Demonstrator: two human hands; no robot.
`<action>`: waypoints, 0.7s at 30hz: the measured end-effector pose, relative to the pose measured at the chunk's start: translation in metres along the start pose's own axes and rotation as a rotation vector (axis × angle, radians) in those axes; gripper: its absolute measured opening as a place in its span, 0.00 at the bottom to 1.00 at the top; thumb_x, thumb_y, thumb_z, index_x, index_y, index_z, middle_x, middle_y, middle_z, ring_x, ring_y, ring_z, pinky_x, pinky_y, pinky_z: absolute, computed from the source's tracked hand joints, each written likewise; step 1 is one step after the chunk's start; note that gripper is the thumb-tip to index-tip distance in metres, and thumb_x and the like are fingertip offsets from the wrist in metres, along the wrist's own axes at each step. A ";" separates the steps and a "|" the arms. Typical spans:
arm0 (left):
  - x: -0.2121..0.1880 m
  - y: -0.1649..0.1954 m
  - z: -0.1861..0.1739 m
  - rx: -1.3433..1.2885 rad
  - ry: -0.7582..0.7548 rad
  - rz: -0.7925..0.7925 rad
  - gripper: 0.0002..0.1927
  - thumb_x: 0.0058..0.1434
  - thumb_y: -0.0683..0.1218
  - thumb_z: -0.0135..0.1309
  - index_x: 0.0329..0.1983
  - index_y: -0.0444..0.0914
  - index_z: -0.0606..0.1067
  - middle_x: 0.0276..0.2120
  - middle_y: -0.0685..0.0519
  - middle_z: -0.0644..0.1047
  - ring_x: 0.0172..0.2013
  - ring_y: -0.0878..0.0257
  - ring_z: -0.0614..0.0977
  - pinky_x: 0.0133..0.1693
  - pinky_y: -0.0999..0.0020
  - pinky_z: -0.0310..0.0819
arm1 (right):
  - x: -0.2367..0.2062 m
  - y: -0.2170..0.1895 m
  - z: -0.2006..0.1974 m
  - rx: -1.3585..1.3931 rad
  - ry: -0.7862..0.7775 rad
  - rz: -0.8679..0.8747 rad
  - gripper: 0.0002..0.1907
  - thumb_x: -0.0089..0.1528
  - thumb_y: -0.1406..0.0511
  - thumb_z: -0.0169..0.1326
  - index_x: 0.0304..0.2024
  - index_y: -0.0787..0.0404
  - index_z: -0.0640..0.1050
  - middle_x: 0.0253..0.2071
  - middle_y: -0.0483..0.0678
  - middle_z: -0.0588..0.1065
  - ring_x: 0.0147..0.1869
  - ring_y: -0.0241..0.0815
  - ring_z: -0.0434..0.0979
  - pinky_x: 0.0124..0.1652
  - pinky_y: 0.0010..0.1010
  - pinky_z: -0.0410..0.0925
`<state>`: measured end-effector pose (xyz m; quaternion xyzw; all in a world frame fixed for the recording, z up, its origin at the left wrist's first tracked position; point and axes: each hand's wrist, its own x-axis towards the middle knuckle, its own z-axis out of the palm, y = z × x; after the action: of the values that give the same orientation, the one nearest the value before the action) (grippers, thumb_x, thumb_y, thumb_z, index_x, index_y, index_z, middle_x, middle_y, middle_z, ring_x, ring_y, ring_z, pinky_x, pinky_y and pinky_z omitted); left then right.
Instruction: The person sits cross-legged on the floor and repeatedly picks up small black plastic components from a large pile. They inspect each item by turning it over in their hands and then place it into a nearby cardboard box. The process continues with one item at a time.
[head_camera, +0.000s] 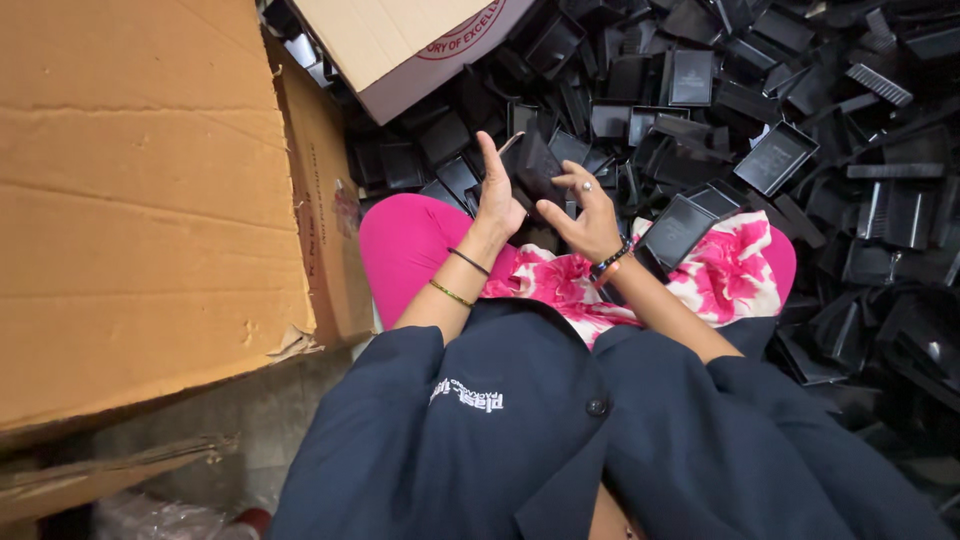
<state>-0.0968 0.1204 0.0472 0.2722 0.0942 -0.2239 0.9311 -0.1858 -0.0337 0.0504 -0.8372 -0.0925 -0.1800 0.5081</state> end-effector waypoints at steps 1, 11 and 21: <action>0.000 0.001 -0.001 -0.027 -0.011 -0.044 0.44 0.62 0.78 0.39 0.59 0.37 0.73 0.50 0.48 0.79 0.50 0.54 0.81 0.56 0.54 0.75 | 0.002 0.003 0.000 0.080 -0.010 0.038 0.24 0.61 0.63 0.68 0.55 0.65 0.73 0.66 0.61 0.70 0.68 0.52 0.74 0.62 0.38 0.68; 0.015 0.000 -0.035 0.121 0.056 -0.020 0.48 0.64 0.78 0.32 0.60 0.33 0.73 0.48 0.46 0.81 0.48 0.55 0.82 0.56 0.58 0.75 | 0.012 -0.014 -0.005 0.319 -0.043 0.206 0.37 0.59 0.60 0.69 0.67 0.64 0.70 0.55 0.54 0.78 0.57 0.36 0.77 0.57 0.29 0.71; 0.016 -0.018 -0.029 0.393 0.130 0.018 0.46 0.66 0.76 0.33 0.64 0.35 0.73 0.42 0.49 0.80 0.40 0.62 0.81 0.46 0.66 0.78 | 0.002 -0.031 0.002 0.113 -0.083 0.166 0.34 0.59 0.59 0.68 0.64 0.64 0.74 0.57 0.58 0.79 0.59 0.44 0.80 0.58 0.31 0.71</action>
<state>-0.0930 0.1172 0.0099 0.4633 0.1060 -0.2118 0.8540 -0.1936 -0.0176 0.0757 -0.8189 -0.0539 -0.0970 0.5631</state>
